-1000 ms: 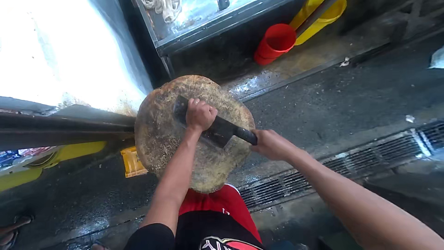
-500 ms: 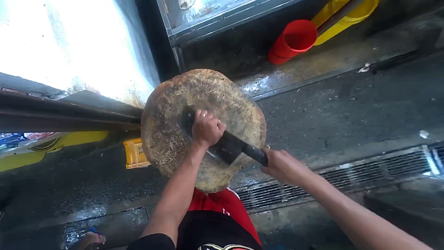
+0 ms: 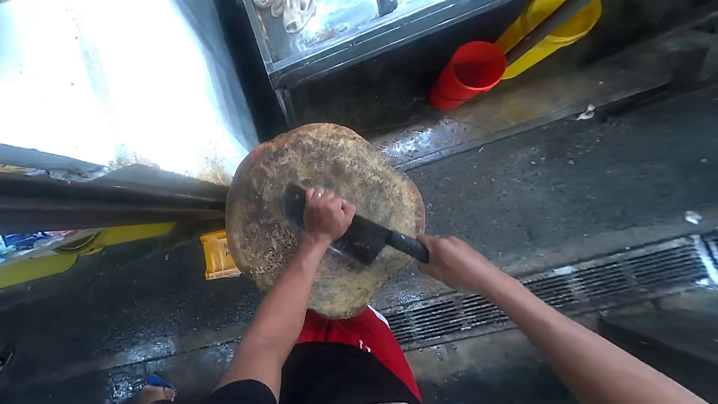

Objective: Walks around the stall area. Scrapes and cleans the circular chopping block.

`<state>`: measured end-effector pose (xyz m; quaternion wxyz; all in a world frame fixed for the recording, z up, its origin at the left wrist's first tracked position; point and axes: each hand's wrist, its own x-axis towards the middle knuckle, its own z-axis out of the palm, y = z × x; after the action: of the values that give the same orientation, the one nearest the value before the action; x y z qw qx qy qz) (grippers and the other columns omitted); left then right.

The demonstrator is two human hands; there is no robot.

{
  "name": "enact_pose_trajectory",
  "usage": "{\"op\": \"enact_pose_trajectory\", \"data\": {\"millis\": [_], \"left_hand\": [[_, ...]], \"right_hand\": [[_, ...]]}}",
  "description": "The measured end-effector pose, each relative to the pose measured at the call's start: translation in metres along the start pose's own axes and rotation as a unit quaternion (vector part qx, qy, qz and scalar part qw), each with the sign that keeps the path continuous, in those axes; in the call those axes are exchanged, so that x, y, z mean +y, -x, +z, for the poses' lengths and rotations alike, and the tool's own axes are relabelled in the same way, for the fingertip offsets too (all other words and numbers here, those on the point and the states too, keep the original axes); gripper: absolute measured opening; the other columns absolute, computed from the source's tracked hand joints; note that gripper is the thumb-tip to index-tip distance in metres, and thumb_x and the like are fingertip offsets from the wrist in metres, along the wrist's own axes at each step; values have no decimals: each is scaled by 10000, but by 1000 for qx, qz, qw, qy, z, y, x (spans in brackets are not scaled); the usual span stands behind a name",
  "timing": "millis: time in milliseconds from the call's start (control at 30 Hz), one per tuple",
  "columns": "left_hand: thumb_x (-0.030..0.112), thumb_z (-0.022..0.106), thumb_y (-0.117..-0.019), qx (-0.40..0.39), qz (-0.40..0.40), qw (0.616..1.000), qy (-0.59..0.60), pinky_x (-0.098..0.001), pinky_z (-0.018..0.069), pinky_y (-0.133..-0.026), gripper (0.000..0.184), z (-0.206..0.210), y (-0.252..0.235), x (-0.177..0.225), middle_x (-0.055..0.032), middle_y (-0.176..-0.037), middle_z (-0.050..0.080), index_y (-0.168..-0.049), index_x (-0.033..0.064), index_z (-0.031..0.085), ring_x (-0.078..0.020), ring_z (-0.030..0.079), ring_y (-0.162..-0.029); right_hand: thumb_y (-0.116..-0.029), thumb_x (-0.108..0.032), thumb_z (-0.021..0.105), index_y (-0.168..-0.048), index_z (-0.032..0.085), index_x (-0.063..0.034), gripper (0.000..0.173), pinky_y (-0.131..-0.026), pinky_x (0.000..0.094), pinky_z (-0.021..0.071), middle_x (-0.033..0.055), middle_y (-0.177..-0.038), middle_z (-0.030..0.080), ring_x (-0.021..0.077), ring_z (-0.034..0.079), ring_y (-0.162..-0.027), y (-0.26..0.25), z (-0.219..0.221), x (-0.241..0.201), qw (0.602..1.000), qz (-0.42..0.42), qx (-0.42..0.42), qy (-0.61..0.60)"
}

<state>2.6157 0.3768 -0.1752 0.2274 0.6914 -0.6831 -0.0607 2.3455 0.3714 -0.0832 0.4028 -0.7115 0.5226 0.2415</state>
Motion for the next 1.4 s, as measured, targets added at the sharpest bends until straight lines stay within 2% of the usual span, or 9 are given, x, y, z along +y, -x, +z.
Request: {"op": "enact_pose_trajectory", "data": {"millis": [100,300,467,633,800,1000,1133,1267,1400], "left_hand": [[309,533,-959,-6,44,999,-9,-477,461,-971,419,3,-36,-23,-52,-680,619,-597,108,597,-264,636,-805],[331,563,-925,-11,-65,998,-7,-470,458,-985,406,-12,24,-3,-20,-625,594,-570,135,580,-220,634,-744],[328,501,-993,-22,15,999,-21,-530,450,-1012,431,-14,-26,-36,-74,-732,626,-642,102,609,-294,635,-863],[329,544,-933,-15,-92,995,-44,-472,457,-983,401,-15,39,-9,-29,-647,629,-594,128,614,-228,652,-764],[326,503,-964,17,-13,999,-47,-486,452,-1006,430,-8,-31,-49,-61,-693,647,-611,97,594,-254,666,-822],[340,560,-932,6,-121,992,-39,-466,450,-1021,396,-17,40,-15,-10,-652,623,-592,144,614,-213,651,-792],[333,550,-937,21,-95,995,-32,-470,454,-1011,394,-22,-7,-33,-26,-679,643,-610,127,628,-222,660,-809],[401,436,-1007,-71,-66,994,-58,-482,415,-1089,487,-18,-73,-64,-58,-841,732,-739,106,715,-246,687,-967],[405,420,-1016,-76,-75,991,-76,-459,405,-1078,504,-25,-107,-91,-51,-810,715,-703,105,678,-237,676,-947]], "right_hand": [[-865,-192,743,-1066,625,-61,267,-705,608,532,169,-853,657,373,669,-815,-24,-8,-16,1000,-4,8,-19],[-879,-245,737,-1076,637,-86,272,-742,617,547,172,-874,679,394,688,-867,-6,-8,-10,997,-12,-49,54],[-873,-208,746,-1116,637,-52,308,-764,637,535,202,-921,676,412,678,-891,-42,-20,-29,1000,-25,-13,14],[-871,-256,751,-1108,650,-71,317,-787,657,543,211,-949,688,435,686,-937,-23,-1,-11,994,-36,-70,76],[-878,-206,750,-1122,649,-57,303,-771,642,542,202,-927,684,410,685,-900,-52,-27,-35,998,-52,-3,38],[-871,-246,759,-1108,643,-79,312,-769,645,548,196,-923,685,418,687,-912,-31,-10,-20,990,-44,-73,109],[-885,-270,740,-1111,675,-104,288,-741,653,544,188,-895,702,419,697,-873,-40,-37,-34,995,-48,28,86],[-963,-344,645,-1259,624,-120,372,-785,695,525,233,-1004,709,476,691,-971,-60,-60,-65,989,-1,87,119],[-944,-320,630,-1169,601,-102,315,-738,667,527,223,-946,703,469,699,-938,-92,-83,-90,976,0,111,188]]}}
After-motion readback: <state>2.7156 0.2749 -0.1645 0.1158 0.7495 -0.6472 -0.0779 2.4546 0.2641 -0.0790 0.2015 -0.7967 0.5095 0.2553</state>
